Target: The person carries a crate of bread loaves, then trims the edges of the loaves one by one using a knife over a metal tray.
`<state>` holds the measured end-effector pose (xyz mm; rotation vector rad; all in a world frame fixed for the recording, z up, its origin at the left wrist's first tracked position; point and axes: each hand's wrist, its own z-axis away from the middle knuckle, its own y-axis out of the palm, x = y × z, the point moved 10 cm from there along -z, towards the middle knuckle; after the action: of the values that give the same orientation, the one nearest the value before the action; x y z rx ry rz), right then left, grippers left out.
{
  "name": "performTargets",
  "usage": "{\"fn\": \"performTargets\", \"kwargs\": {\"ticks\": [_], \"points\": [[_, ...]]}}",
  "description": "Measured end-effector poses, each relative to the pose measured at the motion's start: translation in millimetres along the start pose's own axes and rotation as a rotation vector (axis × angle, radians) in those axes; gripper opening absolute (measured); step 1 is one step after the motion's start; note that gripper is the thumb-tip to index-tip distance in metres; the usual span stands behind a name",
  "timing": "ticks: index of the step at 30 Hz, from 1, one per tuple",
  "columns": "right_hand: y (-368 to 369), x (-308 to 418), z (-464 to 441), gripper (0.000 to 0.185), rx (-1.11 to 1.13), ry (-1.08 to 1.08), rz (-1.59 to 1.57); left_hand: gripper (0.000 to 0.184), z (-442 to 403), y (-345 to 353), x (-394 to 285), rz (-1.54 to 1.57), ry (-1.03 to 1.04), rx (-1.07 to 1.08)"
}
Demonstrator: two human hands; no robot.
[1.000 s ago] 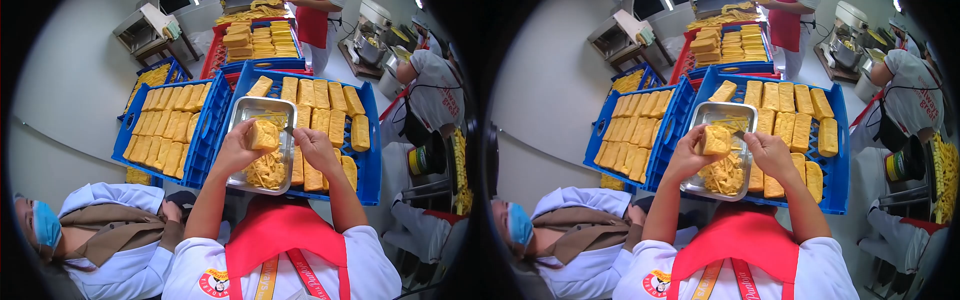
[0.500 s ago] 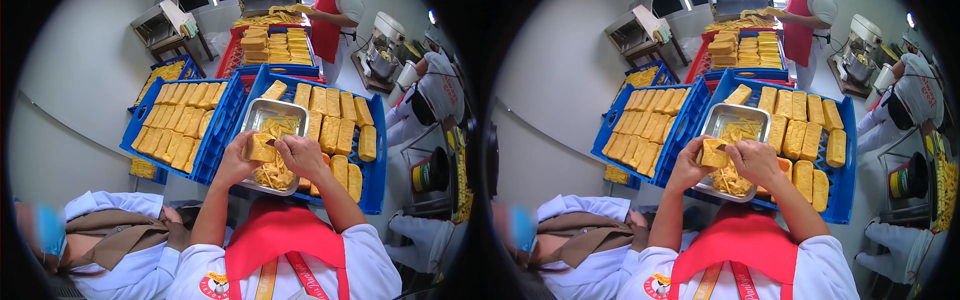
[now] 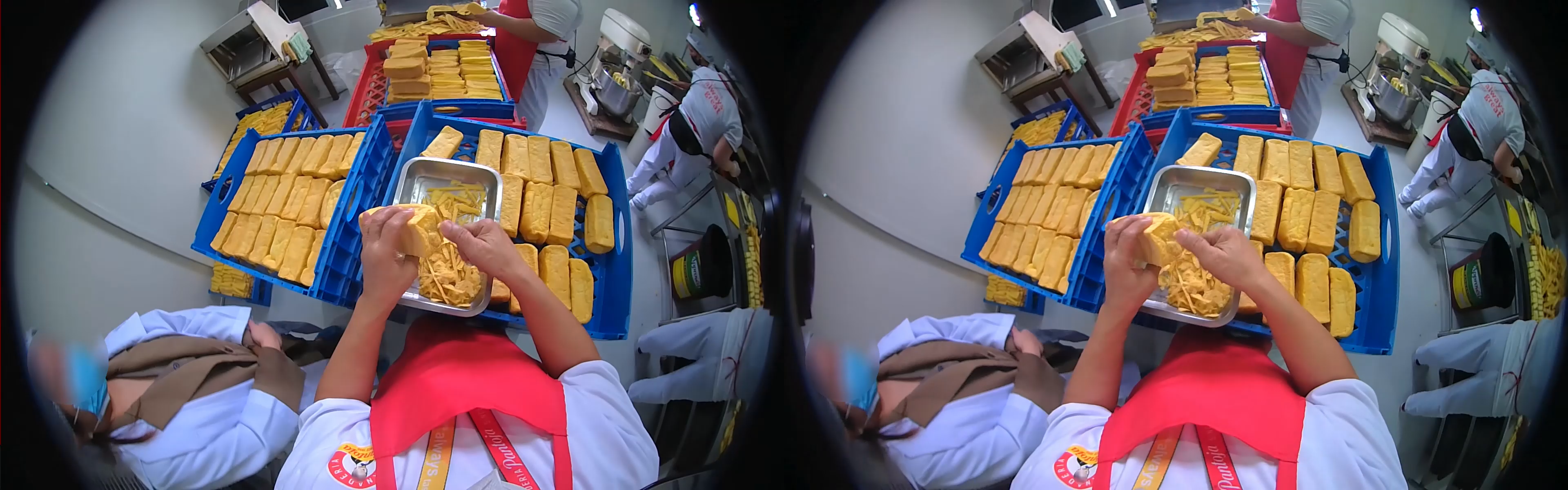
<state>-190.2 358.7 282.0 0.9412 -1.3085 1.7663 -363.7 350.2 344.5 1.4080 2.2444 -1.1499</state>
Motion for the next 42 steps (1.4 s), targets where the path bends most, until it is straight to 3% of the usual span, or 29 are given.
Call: {"fn": "performTargets", "kwargs": {"ticks": [2,9,15,20,24,26,27,29,31,33,35,37,39,42], "points": [[-23,14,1,0.077,-0.202,-0.040,0.358,0.062,5,-6,2,-0.097,-0.009,-0.044],[-8,32,0,0.089,-0.122,-0.129,0.261,0.054,16,2,-9,-0.255,0.089,-0.047],[6,17,-6,0.087,-0.004,-0.081,0.180,0.049,18,5,-16,-0.293,0.148,-0.032],[16,8,-3,0.075,0.053,-0.035,0.051,0.049,15,13,-15,-0.297,0.125,0.008],[11,20,2,0.068,0.070,-0.129,0.204,0.054,9,13,-15,-0.302,0.130,-0.005],[-6,32,7,0.073,-0.028,-0.209,0.286,0.062,-3,-1,-8,-0.131,-0.037,-0.006],[-15,35,9,0.070,-0.039,-0.222,0.234,0.062,-4,-5,-3,-0.166,-0.024,-0.054],[-35,25,0,0.068,-0.057,-0.146,0.292,0.066,3,-4,43,0.332,-0.272,-0.166],[-50,26,-8,0.063,-0.132,-0.128,0.508,0.063,12,3,57,0.759,-0.513,-0.231],[-46,12,-22,0.060,-0.101,-0.127,0.867,0.059,25,14,76,0.921,-0.611,-0.338],[-38,21,-14,0.058,-0.050,-0.186,0.926,0.046,42,24,72,1.152,-0.895,-0.315],[-33,33,-10,0.059,-0.004,-0.213,0.873,0.045,65,37,59,1.392,-1.162,-0.348],[-28,41,-12,0.059,0.031,-0.201,0.814,0.047,70,42,41,1.552,-1.092,-0.304],[-25,50,-10,0.055,-0.006,-0.331,0.856,0.050,82,30,16,1.482,-1.071,-0.305]]}}
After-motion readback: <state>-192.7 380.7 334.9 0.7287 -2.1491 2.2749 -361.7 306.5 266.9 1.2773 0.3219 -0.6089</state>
